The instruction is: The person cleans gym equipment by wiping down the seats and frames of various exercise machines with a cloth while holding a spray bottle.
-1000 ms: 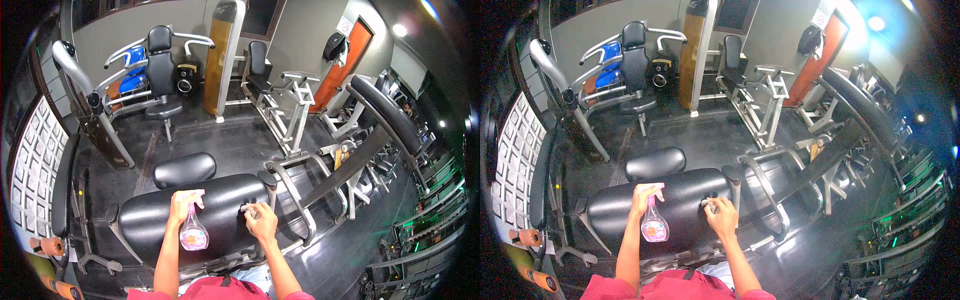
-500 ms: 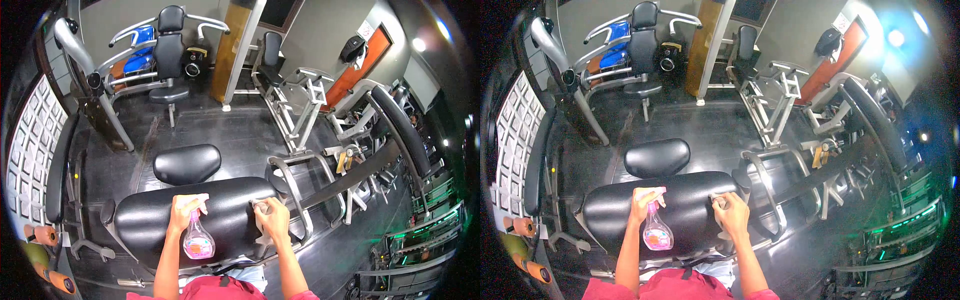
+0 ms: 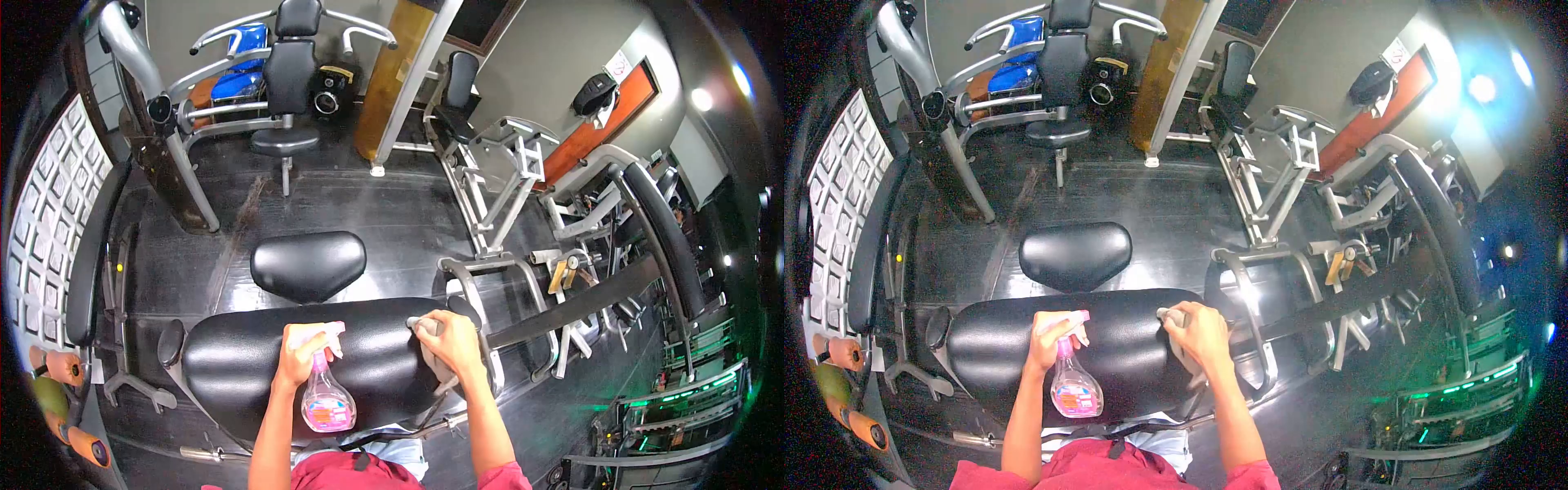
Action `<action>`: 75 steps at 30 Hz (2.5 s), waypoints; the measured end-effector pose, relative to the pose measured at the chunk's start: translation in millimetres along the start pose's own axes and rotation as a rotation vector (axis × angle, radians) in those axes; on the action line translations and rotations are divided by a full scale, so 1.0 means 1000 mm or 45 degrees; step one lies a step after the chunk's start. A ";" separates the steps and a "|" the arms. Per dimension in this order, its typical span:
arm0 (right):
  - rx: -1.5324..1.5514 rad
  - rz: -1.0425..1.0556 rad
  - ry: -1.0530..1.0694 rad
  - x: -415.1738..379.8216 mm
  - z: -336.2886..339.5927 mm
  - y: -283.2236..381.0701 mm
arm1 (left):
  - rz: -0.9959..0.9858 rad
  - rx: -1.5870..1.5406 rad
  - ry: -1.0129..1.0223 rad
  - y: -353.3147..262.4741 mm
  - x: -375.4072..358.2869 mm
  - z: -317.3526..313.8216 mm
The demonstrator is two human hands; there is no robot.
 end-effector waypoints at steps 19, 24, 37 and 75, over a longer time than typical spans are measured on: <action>-0.159 0.193 0.312 0.050 -0.018 0.025 | -0.002 0.006 -0.018 -0.008 -0.004 -0.001; -0.184 0.392 0.373 0.080 -0.044 0.059 | 0.011 -0.028 -0.025 -0.011 -0.006 -0.002; -0.240 0.298 0.648 0.117 -0.061 0.041 | 0.091 -0.077 -0.027 -0.013 -0.010 -0.004; 1.148 0.100 0.087 -0.047 -0.033 -0.009 | -0.010 0.009 -0.053 -0.006 0.014 0.000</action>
Point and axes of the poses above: each hand's wrist, its own x-axis towards the middle knuckle, its own z-axis out of the back of the hand, y = z × x, the point moved 7 cm from there along x, towards the middle knuckle, and after that the axes turned 13 degrees about y, right-handed, at the moved point
